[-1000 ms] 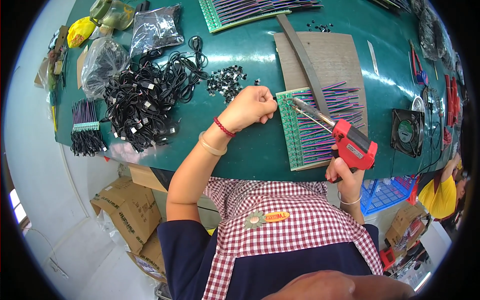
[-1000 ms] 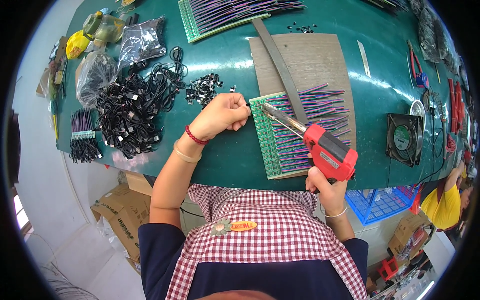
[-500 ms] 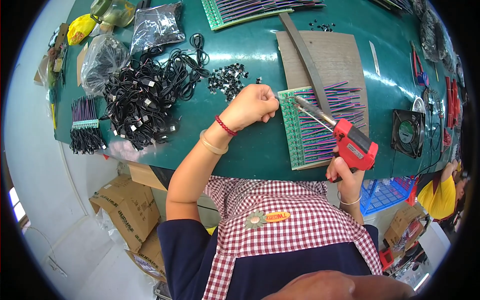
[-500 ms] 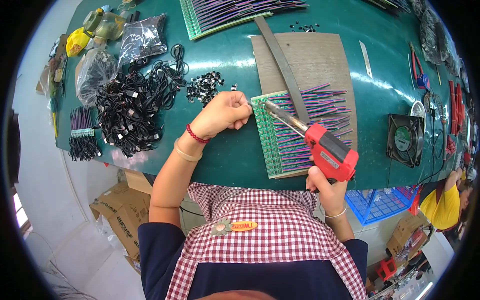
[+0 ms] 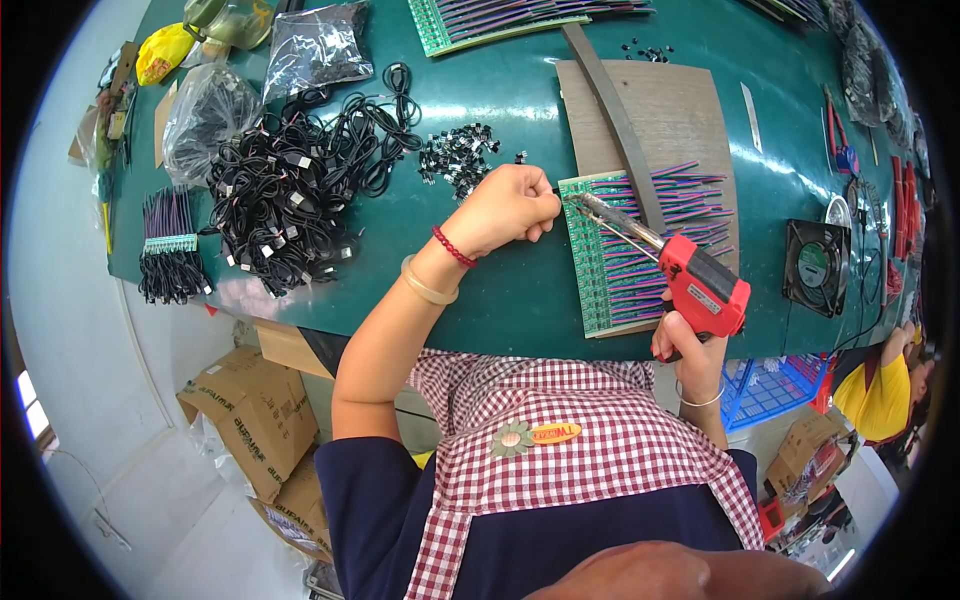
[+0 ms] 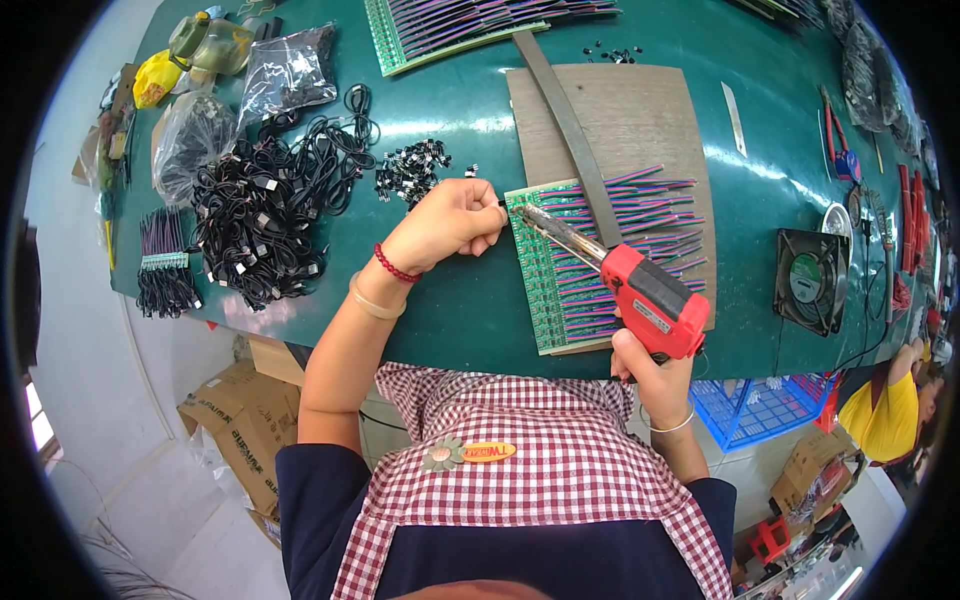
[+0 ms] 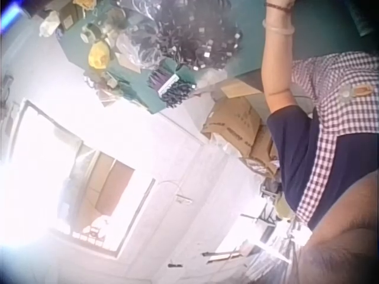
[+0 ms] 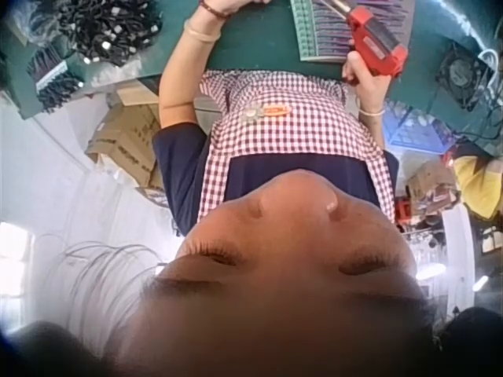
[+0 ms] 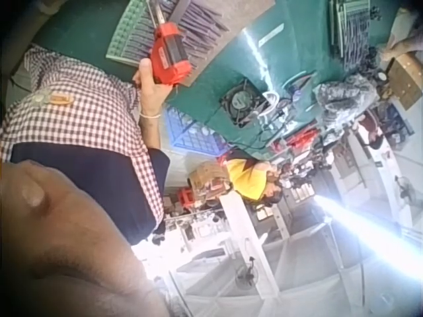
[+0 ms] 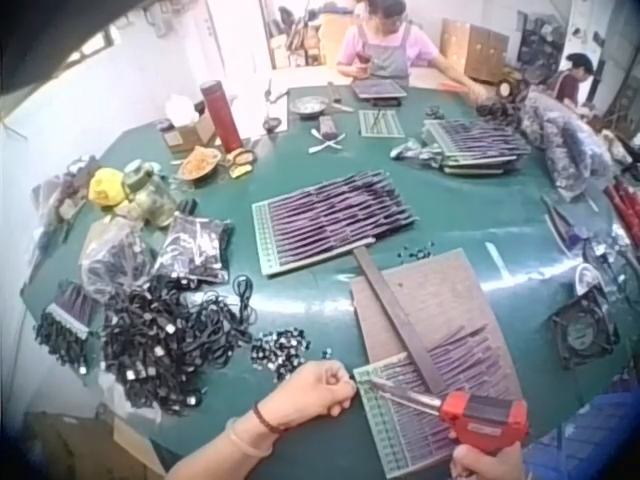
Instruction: The person solders colored wires onto a green electronic circuit board using a red soldering iron.
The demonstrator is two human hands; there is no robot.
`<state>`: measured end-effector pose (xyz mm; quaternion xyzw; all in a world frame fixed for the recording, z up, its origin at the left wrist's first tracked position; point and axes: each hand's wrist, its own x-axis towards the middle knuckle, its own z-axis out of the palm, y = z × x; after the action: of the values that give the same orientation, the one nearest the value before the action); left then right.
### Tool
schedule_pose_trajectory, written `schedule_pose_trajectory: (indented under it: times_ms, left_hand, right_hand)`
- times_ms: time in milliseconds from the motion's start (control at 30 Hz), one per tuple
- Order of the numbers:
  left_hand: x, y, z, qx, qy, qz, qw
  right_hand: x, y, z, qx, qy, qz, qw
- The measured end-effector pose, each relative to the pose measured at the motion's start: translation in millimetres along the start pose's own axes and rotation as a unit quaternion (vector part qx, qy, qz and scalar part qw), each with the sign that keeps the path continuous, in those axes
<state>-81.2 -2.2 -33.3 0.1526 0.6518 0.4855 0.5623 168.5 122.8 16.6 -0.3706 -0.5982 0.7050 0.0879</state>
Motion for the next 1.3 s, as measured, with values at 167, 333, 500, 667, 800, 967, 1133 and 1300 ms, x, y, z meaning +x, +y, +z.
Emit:
schedule_pose_trajectory:
  times_ms: [167, 333, 500, 667, 800, 967, 1133, 1300]
  left_hand:
    - [1.5, 1.3, -0.7, -0.014, -0.001, 0.002, 1.0]
    - [3.1, 0.4, -2.4, -0.011, -0.003, 0.003, 1.0]
    - [1.2, 0.7, 0.0, -0.006, 0.003, 0.002, 1.0]
    - [-1.9, 0.1, 4.4, 0.01, 0.018, -0.002, 1.0]
    - [0.2, -2.0, 4.0, 0.001, 0.016, -0.005, 1.0]
    - [-1.1, 2.2, 0.9, 0.003, 0.014, 0.003, 1.0]
    - [-6.9, 6.0, -8.0, 0.065, 0.019, 0.017, 0.998]
    - [-3.5, 17.0, -8.1, 0.373, 0.28, 0.206, 0.86]
  right_hand:
    - [-0.9, -0.7, -5.0, -0.001, 0.014, -0.012, 1.0]
    - [1.1, -3.1, -3.9, 0.017, 0.013, -0.017, 1.0]
    - [-0.7, -2.3, -2.4, 0.004, 0.012, -0.016, 1.0]
    - [-3.3, -1.8, -2.7, 0.005, 0.007, -0.008, 1.0]
    - [0.3, -0.9, -3.2, -0.007, 0.0, 0.013, 1.0]
    - [-1.2, -6.7, -3.8, 0.017, 0.018, -0.02, 0.999]
    - [1.9, -10.7, -4.3, 0.068, 0.014, -0.042, 0.997]
    - [-13.7, -27.9, -21.3, 0.102, 0.064, -0.096, 0.988]
